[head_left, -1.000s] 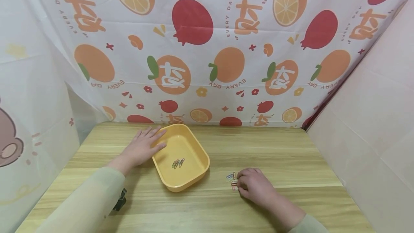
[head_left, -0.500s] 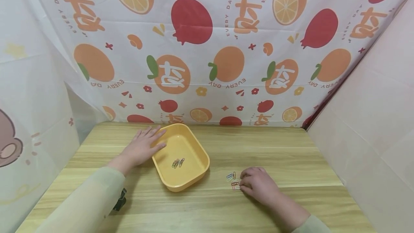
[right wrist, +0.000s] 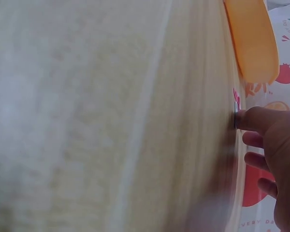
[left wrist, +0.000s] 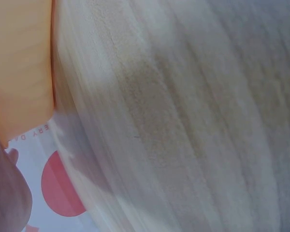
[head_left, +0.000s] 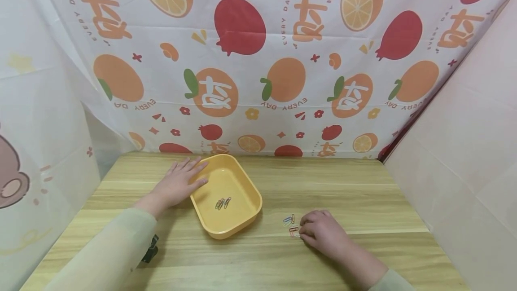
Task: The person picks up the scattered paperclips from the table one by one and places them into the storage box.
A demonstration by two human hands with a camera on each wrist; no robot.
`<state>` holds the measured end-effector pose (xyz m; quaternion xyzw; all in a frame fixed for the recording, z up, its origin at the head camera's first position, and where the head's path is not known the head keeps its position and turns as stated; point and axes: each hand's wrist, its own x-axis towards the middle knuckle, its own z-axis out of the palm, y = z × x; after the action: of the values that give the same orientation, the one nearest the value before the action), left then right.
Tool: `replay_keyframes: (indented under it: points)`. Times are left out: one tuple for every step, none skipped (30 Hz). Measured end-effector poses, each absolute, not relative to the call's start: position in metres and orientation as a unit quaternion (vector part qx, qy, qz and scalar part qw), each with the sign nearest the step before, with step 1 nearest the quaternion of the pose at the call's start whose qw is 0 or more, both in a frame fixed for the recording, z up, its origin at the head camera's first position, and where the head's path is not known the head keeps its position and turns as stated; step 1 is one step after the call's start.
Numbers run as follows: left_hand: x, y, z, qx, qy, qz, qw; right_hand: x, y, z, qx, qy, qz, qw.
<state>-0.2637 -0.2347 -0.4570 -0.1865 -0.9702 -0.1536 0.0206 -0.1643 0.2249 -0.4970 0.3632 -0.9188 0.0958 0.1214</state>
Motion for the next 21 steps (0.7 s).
replay_keyframes:
  points:
    - [-0.2637, -0.2348, -0.4572, -0.186, -0.970, -0.152, 0.021, -0.1641, 0.2248, -0.4976, 0.365, -0.918, 0.095, 0.123]
    - [-0.2638, -0.2349, -0.4574, -0.186, -0.971, -0.151, 0.022, -0.1640, 0.2248, -0.4981, 0.367, -0.917, 0.094, 0.125]
    - [-0.2639, -0.2350, -0.4577, -0.186, -0.971, -0.149, 0.022, -0.1639, 0.2247, -0.4983, 0.369, -0.916, 0.093, 0.128]
    - [-0.2640, -0.2349, -0.4580, -0.186, -0.971, -0.149, 0.023, -0.1639, 0.2246, -0.4986, 0.370, -0.915, 0.091, 0.130]
    - [-0.2642, -0.2351, -0.4583, -0.186, -0.971, -0.149, 0.023, -0.1639, 0.2244, -0.4988, 0.371, -0.915, 0.090, 0.131]
    - [-0.2643, -0.2352, -0.4586, -0.187, -0.971, -0.150, 0.023, -0.1638, 0.2244, -0.4988, 0.371, -0.915, 0.089, 0.133]
    - [-0.2644, -0.2352, -0.4588, -0.187, -0.970, -0.151, 0.022, -0.1638, 0.2243, -0.4987, 0.372, -0.914, 0.087, 0.135]
    - [-0.2644, -0.2352, -0.4590, -0.187, -0.970, -0.152, 0.022, -0.1637, 0.2244, -0.4986, 0.374, -0.913, 0.085, 0.137]
    - [-0.2644, -0.2353, -0.4591, -0.187, -0.970, -0.153, 0.021, -0.1637, 0.2243, -0.4984, 0.375, -0.912, 0.085, 0.140]
    - [-0.2643, -0.2354, -0.4592, -0.186, -0.970, -0.153, 0.021, -0.1636, 0.2245, -0.4984, 0.378, -0.911, 0.085, 0.142]
    - [-0.2643, -0.2356, -0.4593, -0.186, -0.970, -0.153, 0.020, -0.1637, 0.2246, -0.4983, 0.380, -0.910, 0.086, 0.144]
    - [-0.2641, -0.2355, -0.4592, -0.186, -0.970, -0.154, 0.020, -0.1637, 0.2248, -0.4982, 0.382, -0.909, 0.087, 0.145]
    - [-0.2641, -0.2356, -0.4591, -0.186, -0.970, -0.154, 0.020, -0.1639, 0.2250, -0.4982, 0.385, -0.907, 0.088, 0.145]
    - [-0.2639, -0.2356, -0.4589, -0.185, -0.970, -0.154, 0.019, -0.1640, 0.2252, -0.4981, 0.386, -0.907, 0.088, 0.144]
    - [-0.2638, -0.2355, -0.4586, -0.185, -0.970, -0.155, 0.019, -0.1643, 0.2254, -0.4980, 0.386, -0.907, 0.090, 0.141]
    - [-0.2636, -0.2353, -0.4583, -0.185, -0.970, -0.156, 0.020, -0.1647, 0.2257, -0.4979, 0.386, -0.908, 0.091, 0.137]
    - [-0.2634, -0.2352, -0.4580, -0.185, -0.970, -0.156, 0.019, -0.1651, 0.2259, -0.4977, 0.385, -0.909, 0.090, 0.131]
    - [-0.2632, -0.2350, -0.4578, -0.185, -0.970, -0.158, 0.019, -0.1656, 0.2262, -0.4974, 0.384, -0.910, 0.090, 0.127]
    - [-0.2631, -0.2349, -0.4577, -0.184, -0.970, -0.157, 0.019, -0.1660, 0.2263, -0.4970, 0.382, -0.911, 0.091, 0.121]
    - [-0.2630, -0.2346, -0.4575, -0.184, -0.970, -0.158, 0.019, -0.1665, 0.2265, -0.4966, 0.381, -0.913, 0.091, 0.116]
    - [-0.2630, -0.2344, -0.4575, -0.183, -0.970, -0.157, 0.019, -0.1669, 0.2266, -0.4962, 0.380, -0.914, 0.092, 0.112]
